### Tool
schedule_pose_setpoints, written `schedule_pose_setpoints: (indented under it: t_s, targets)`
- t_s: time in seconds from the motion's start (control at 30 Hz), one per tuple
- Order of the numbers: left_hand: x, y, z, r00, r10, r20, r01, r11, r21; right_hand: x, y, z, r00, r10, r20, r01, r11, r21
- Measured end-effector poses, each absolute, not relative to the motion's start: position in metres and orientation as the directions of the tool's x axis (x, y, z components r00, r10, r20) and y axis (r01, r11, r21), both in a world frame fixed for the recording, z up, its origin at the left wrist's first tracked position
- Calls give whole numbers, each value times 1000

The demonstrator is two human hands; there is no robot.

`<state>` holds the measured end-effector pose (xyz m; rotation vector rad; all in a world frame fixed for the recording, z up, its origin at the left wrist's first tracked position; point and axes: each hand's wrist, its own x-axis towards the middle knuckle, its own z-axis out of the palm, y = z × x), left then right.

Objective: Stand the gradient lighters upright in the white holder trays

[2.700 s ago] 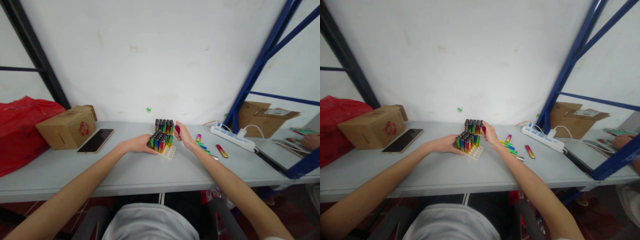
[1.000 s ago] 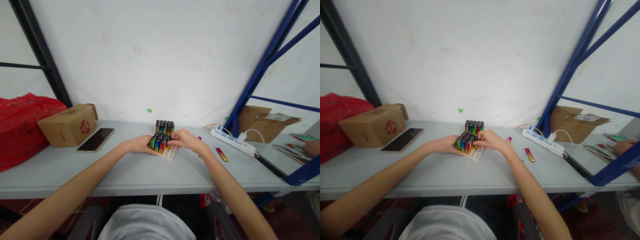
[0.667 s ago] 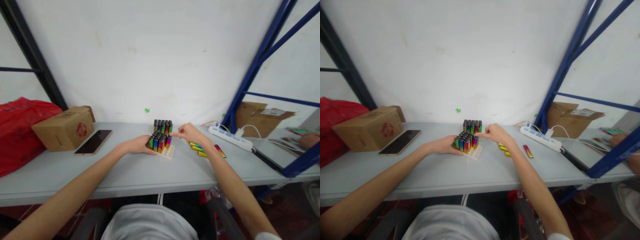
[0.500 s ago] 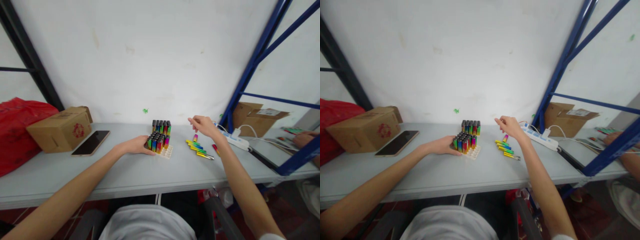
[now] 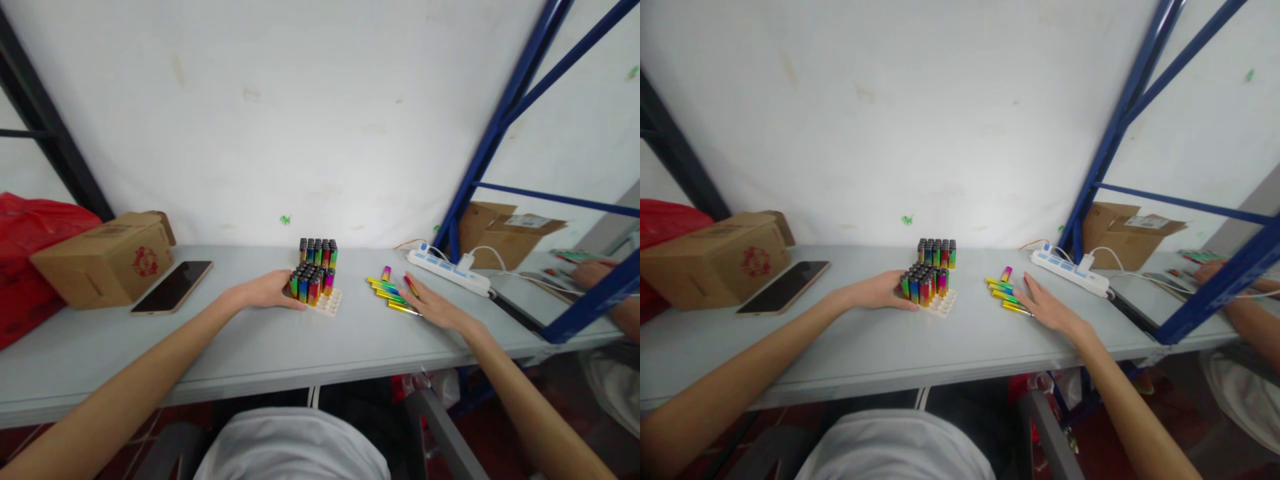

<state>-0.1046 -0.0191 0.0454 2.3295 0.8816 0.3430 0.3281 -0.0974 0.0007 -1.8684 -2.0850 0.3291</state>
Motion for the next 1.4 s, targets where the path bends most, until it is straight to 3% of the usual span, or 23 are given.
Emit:
schedule_pose_setpoints:
  t_s: [0.37, 0.8, 1.13, 1.4]
  targets:
    - [-104, -21, 47, 742, 670, 21, 501, -574, 647, 277, -34, -7, -391, 901, 186, 877, 426, -222]
    - [-104, -20, 45, 723, 689, 47, 535, -601, 594, 225, -31, -14, -344, 815, 466, 798, 515, -313]
    - [-103, -19, 45, 738, 673, 54, 519, -617, 592, 211, -37, 0, -193, 871, 451, 760, 423, -493]
    - [-103, -20, 46, 762, 644, 67, 492, -643, 587, 215, -38, 35, -62, 706, 706, 697, 537, -476]
